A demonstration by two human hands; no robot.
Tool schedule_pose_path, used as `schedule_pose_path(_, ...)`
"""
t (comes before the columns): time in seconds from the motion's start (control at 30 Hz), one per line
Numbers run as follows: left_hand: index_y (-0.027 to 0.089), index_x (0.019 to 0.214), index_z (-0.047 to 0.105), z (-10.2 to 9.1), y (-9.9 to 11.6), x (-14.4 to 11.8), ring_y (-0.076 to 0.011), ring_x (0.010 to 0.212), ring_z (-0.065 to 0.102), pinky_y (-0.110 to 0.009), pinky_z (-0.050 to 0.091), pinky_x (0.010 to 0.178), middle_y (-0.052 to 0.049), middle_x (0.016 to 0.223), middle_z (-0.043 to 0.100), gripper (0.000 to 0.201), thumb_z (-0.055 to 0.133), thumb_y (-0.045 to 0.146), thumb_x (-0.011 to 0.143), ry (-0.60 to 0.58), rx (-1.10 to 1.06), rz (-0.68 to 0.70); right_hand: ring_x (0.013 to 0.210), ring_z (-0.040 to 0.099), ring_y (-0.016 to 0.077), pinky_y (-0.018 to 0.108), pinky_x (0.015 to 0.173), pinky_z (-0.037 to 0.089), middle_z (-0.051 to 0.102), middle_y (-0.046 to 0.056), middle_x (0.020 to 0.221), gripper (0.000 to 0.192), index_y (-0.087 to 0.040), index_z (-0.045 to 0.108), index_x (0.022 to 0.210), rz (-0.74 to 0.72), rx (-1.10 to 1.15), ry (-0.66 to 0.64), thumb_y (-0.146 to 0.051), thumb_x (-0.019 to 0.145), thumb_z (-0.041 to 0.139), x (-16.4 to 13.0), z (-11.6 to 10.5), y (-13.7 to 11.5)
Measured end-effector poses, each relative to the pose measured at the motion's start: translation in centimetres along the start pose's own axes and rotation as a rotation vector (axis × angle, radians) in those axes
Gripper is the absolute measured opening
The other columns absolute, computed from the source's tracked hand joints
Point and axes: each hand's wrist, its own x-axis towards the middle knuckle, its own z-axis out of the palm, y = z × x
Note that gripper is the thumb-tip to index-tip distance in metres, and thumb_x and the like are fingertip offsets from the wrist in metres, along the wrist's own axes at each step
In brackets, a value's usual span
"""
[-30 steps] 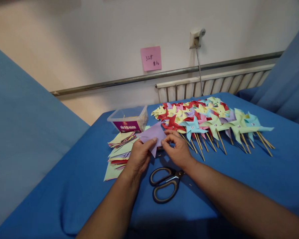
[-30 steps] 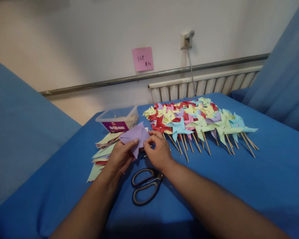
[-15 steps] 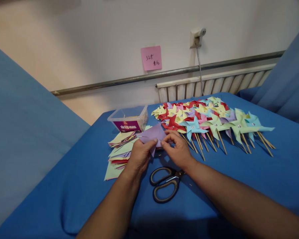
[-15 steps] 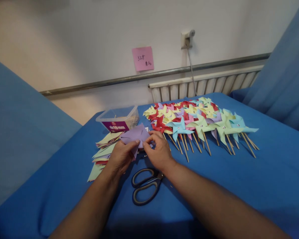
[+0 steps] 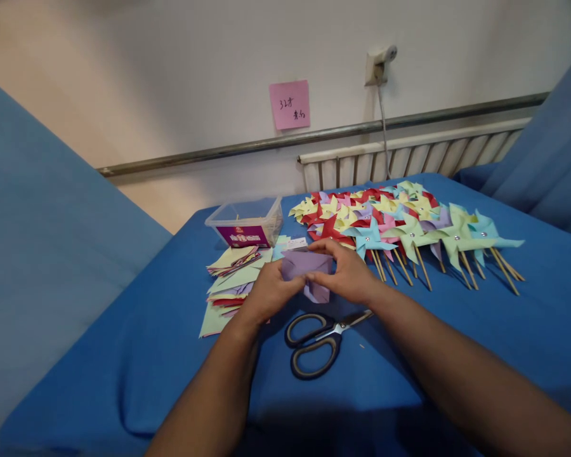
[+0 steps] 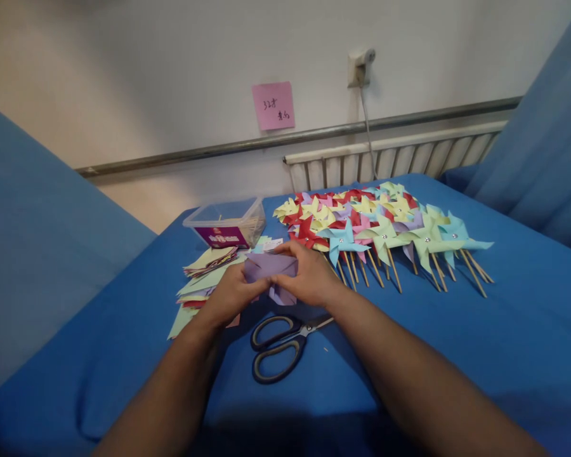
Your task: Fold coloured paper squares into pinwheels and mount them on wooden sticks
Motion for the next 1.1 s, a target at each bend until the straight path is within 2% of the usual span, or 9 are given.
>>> schedule_pose_path(0.13, 0.017, 0.061, 0.069, 0.0, -0.1, 0.0, -0.0126, 0.051, 0.048, -0.022, 0.033, 0.047, 0.002, 0.054, 0.061, 0.004, 0.071, 0.020, 0.064, -0.005, 0.152, 0.048, 0.083, 0.067, 0.0203, 0.034, 0.073, 0.052, 0.073, 0.002, 0.097, 0.032, -0.024, 0.068, 0.102, 0.058, -0.050, -0.022, -0.021, 0.070, 0.072, -0.1, 0.5, 0.0)
schedule_pose_path(0.27, 0.017, 0.070, 0.073, 0.2, -0.1, 0.1, -0.0138, 0.053, 0.050, -0.022, 0.038, 0.049, 0.001, 0.057, 0.063, 0.009, 0.073, 0.023, 0.064, 0.047, 0.071, 0.027, 0.073, 0.064, 0.0180, 0.031, 0.068, 0.050, 0.071, 0.000, 0.083, 0.026, -0.021, 0.066, 0.093, 0.121, 0.080, 0.066, -0.025, 0.068, 0.073, 0.0, 1.3, 0.3)
schedule_pose_path(0.33, 0.016, 0.077, 0.074, 0.5, -0.2, 0.1, -0.0145, 0.055, 0.053, -0.023, 0.041, 0.051, 0.000, 0.060, 0.065, 0.018, 0.077, 0.026, 0.063, 0.084, -0.069, -0.027, 0.070, 0.064, 0.0178, 0.031, 0.066, 0.051, 0.071, 0.000, 0.081, 0.029, -0.020, 0.065, 0.091, 0.199, 0.236, 0.160, -0.029, 0.065, 0.075, 0.0, 1.9, 0.5)
schedule_pose_path(0.43, 0.014, 0.087, 0.073, 1.1, -0.5, 0.3, -0.0159, 0.061, 0.059, -0.026, 0.048, 0.058, -0.003, 0.071, 0.069, 0.030, 0.081, 0.030, 0.062, 0.070, -0.454, -0.159, 0.067, 0.065, 0.0181, 0.032, 0.064, 0.053, 0.072, 0.002, 0.081, 0.039, -0.018, 0.064, 0.094, 0.359, 0.558, 0.280, -0.035, 0.062, 0.079, 0.0, 2.8, 0.6)
schedule_pose_path(0.5, 0.013, 0.084, 0.071, 1.6, -0.8, 0.4, -0.0162, 0.064, 0.061, -0.027, 0.051, 0.061, -0.004, 0.073, 0.069, 0.029, 0.082, 0.030, 0.063, 0.022, -0.681, -0.231, 0.065, 0.066, 0.0180, 0.032, 0.064, 0.054, 0.073, 0.003, 0.081, 0.041, -0.017, 0.064, 0.094, 0.420, 0.706, 0.337, -0.036, 0.061, 0.081, 0.0, 3.2, 0.7)
schedule_pose_path(0.57, 0.012, 0.077, 0.069, 2.0, -1.0, 0.5, -0.0145, 0.062, 0.060, -0.025, 0.049, 0.059, -0.004, 0.071, 0.067, 0.025, 0.084, 0.028, 0.064, -0.012, -0.792, -0.260, 0.065, 0.066, 0.0176, 0.032, 0.065, 0.054, 0.073, 0.003, 0.081, 0.042, -0.017, 0.065, 0.093, 0.428, 0.770, 0.398, -0.035, 0.060, 0.083, 0.1, 3.5, 0.8)
schedule_pose_path(0.77, 0.013, 0.073, 0.065, 2.7, -1.3, 0.4, -0.0094, 0.057, 0.056, -0.021, 0.046, 0.056, 0.001, 0.066, 0.062, 0.026, 0.086, 0.023, 0.063, 0.045, -0.843, -0.266, 0.063, 0.065, 0.0157, 0.030, 0.063, 0.053, 0.073, 0.001, 0.076, 0.041, -0.017, 0.065, 0.092, 0.406, 0.764, 0.494, -0.032, 0.059, 0.084, 0.0, 3.9, 0.7)
schedule_pose_path(0.93, 0.013, 0.068, 0.062, 2.8, -1.2, 0.6, -0.0100, 0.056, 0.058, -0.021, 0.046, 0.054, 0.001, 0.063, 0.063, 0.029, 0.088, 0.022, 0.058, 0.131, -0.832, -0.292, 0.065, 0.065, 0.0164, 0.031, 0.064, 0.053, 0.073, 0.001, 0.079, 0.041, -0.017, 0.065, 0.093, 0.421, 0.755, 0.480, -0.031, 0.060, 0.083, -0.1, 4.2, 0.9)
schedule_pose_path(1.1, 0.013, 0.067, 0.062, 3.0, -1.3, 0.6, -0.0112, 0.052, 0.058, -0.023, 0.047, 0.053, 0.000, 0.060, 0.064, 0.027, 0.086, 0.018, 0.055, 0.141, -0.792, -0.312, 0.065, 0.064, 0.0163, 0.032, 0.066, 0.053, 0.072, 0.002, 0.079, 0.040, -0.017, 0.063, 0.091, 0.425, 0.713, 0.448, -0.033, 0.060, 0.082, -0.1, 4.3, 1.1)
